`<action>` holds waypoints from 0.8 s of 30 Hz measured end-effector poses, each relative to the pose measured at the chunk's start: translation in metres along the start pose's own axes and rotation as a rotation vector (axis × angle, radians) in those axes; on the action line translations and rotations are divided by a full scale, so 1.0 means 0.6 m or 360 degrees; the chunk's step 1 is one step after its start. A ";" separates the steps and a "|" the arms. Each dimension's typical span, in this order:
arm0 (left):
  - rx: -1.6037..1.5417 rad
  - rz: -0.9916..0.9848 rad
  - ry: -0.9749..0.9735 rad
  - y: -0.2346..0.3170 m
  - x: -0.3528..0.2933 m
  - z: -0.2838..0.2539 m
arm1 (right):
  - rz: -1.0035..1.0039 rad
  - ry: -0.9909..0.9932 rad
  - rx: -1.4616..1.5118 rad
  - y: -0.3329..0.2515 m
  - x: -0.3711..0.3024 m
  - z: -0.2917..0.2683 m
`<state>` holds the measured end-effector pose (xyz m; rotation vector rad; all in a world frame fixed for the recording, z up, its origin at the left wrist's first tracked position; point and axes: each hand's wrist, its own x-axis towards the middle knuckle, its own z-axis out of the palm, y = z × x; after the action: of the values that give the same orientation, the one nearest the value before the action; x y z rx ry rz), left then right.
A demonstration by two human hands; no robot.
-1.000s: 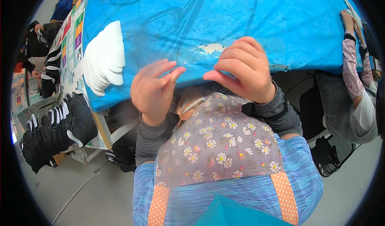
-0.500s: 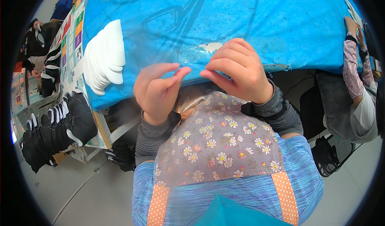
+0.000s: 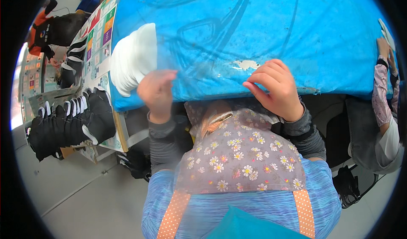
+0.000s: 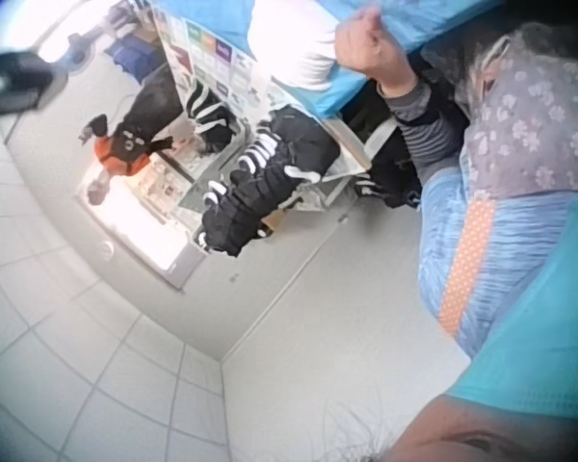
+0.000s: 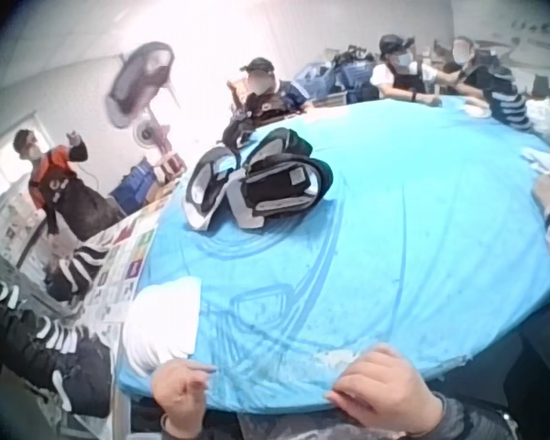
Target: The person inserts white padding components into black shoe uppers by hand, carefully aligning and pressing them into place.
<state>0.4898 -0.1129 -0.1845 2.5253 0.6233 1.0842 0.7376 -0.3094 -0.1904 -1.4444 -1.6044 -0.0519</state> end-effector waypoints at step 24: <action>0.1235 -0.0340 -0.0727 -0.131 0.122 -0.088 | 0.0094 -0.0157 -0.0055 0.005 -0.020 -0.009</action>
<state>0.4750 -0.0023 -0.1413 3.0657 1.3200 0.1567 0.7415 -0.3206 -0.1970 -1.5412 -1.6460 0.0262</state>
